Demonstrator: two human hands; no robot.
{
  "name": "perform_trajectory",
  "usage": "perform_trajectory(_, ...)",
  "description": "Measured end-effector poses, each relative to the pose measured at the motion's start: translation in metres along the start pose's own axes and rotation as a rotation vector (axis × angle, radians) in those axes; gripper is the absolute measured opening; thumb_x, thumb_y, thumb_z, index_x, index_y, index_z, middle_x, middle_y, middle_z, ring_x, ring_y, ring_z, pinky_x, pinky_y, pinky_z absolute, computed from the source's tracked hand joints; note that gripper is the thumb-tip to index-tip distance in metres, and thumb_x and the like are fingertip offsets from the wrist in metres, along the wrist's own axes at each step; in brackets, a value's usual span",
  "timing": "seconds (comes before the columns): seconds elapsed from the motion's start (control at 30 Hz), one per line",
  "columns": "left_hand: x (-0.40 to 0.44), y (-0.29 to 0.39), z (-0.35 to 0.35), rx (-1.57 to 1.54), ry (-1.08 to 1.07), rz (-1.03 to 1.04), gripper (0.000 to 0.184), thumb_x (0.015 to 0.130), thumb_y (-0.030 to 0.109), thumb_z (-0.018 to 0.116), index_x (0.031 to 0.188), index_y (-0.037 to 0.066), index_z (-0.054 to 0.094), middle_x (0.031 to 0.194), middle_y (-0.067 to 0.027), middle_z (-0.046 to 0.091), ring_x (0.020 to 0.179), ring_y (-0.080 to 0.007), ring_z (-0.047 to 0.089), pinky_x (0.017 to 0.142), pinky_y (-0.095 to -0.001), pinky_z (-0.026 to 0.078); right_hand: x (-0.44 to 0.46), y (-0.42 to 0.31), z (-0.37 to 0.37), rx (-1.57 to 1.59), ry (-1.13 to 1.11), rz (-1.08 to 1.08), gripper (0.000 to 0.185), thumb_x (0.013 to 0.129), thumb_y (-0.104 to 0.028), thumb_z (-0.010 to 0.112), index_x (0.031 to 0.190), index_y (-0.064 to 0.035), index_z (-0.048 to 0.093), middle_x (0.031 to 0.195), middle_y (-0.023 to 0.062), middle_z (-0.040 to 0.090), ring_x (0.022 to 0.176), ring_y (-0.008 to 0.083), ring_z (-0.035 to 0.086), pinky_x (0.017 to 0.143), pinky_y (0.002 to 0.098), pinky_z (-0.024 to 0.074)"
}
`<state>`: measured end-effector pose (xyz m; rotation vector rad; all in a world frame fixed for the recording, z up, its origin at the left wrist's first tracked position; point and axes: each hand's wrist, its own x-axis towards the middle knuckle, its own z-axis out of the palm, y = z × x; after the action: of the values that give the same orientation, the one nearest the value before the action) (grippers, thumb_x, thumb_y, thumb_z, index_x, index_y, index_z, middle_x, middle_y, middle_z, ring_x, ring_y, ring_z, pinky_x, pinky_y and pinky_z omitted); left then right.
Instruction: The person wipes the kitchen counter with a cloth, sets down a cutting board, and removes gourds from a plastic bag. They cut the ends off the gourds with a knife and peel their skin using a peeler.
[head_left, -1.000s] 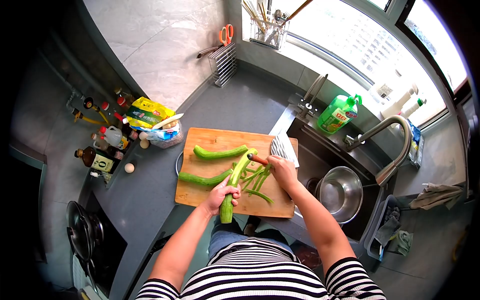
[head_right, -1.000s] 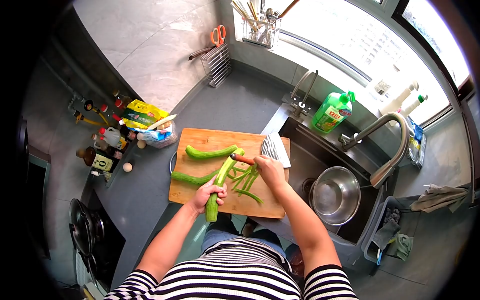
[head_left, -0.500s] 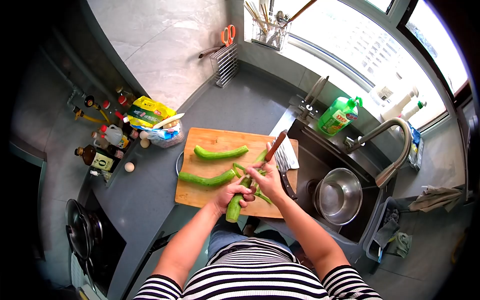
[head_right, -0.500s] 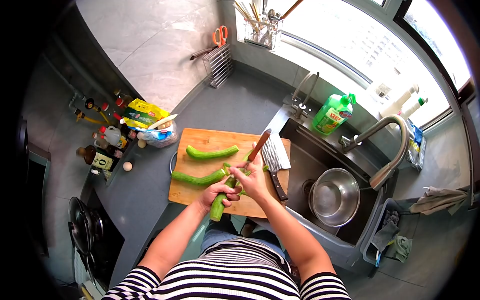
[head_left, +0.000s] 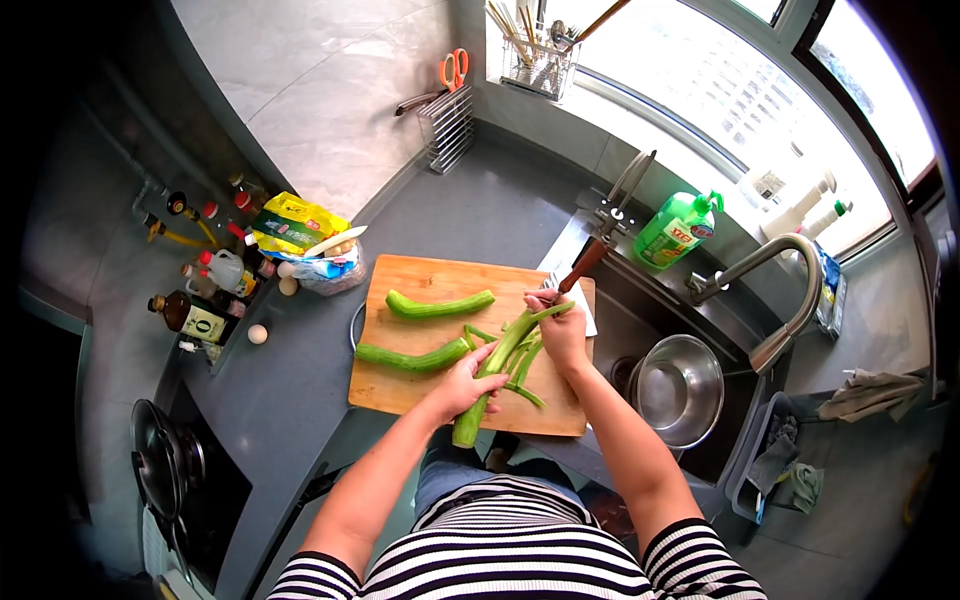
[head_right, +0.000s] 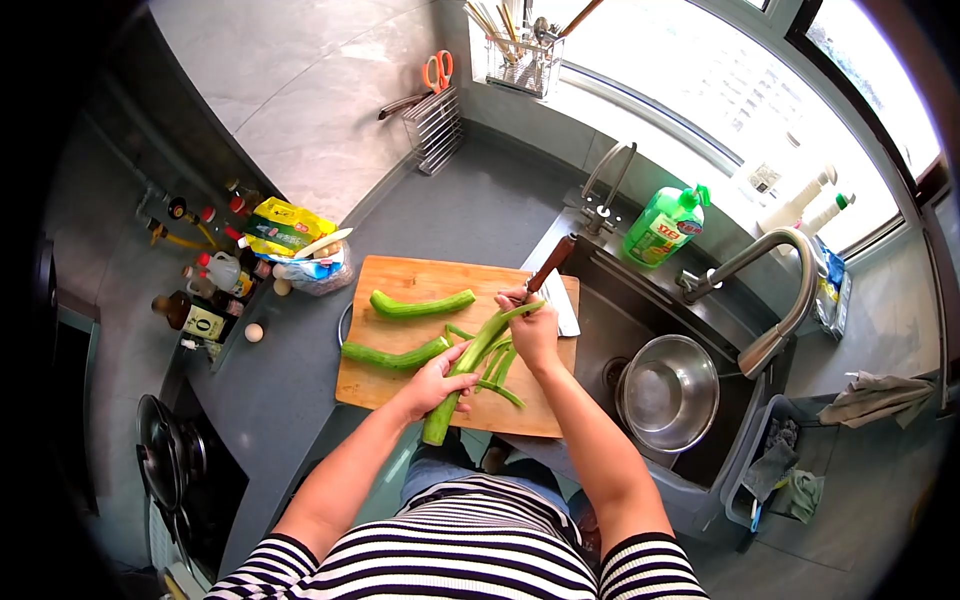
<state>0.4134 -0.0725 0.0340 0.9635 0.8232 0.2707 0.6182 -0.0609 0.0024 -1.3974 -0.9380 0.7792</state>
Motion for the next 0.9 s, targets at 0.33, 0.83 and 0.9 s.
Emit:
perform_trajectory(0.33,-0.003,-0.007,-0.023,-0.477,-0.099,-0.085,0.065,0.091,0.006,0.057,0.147,0.017,0.027,0.090,0.0008,0.053,0.070,-0.0053,0.053,0.060,-0.0273,0.056,-0.009,-0.014,-0.022,-0.400,-0.121,-0.157,0.011,0.080,-0.002,0.070,0.091,-0.0016,0.070,0.097,0.0124,0.071,0.098,0.0232,0.068,0.083,0.0355,0.0520)
perform_trajectory(0.83,0.000,0.009,-0.007,-0.378,-0.259,-0.025,0.075,0.084,-0.001,0.059,0.148,0.018,0.025,0.101,-0.0043,0.047,0.079,-0.0108,0.054,0.062,-0.0241,0.051,-0.045,-0.028,0.016,-0.157,-0.346,-0.101,0.016,0.078,-0.022,0.078,0.090,-0.0116,0.075,0.157,0.0207,0.019,0.143,0.0389,0.017,0.115,0.0471,0.0168)
perform_trajectory(0.9,0.005,0.003,-0.010,-0.434,-0.262,-0.061,0.081,0.082,-0.001,0.060,0.151,0.019,0.022,0.101,-0.0039,0.048,0.079,-0.0106,0.054,0.063,-0.0239,0.051,-0.041,-0.027,0.018,-0.152,-0.333,-0.123,0.016,0.078,-0.022,0.078,0.089,-0.0114,0.075,0.157,0.0215,0.017,0.144,0.0397,0.016,0.115,0.0471,0.0159)
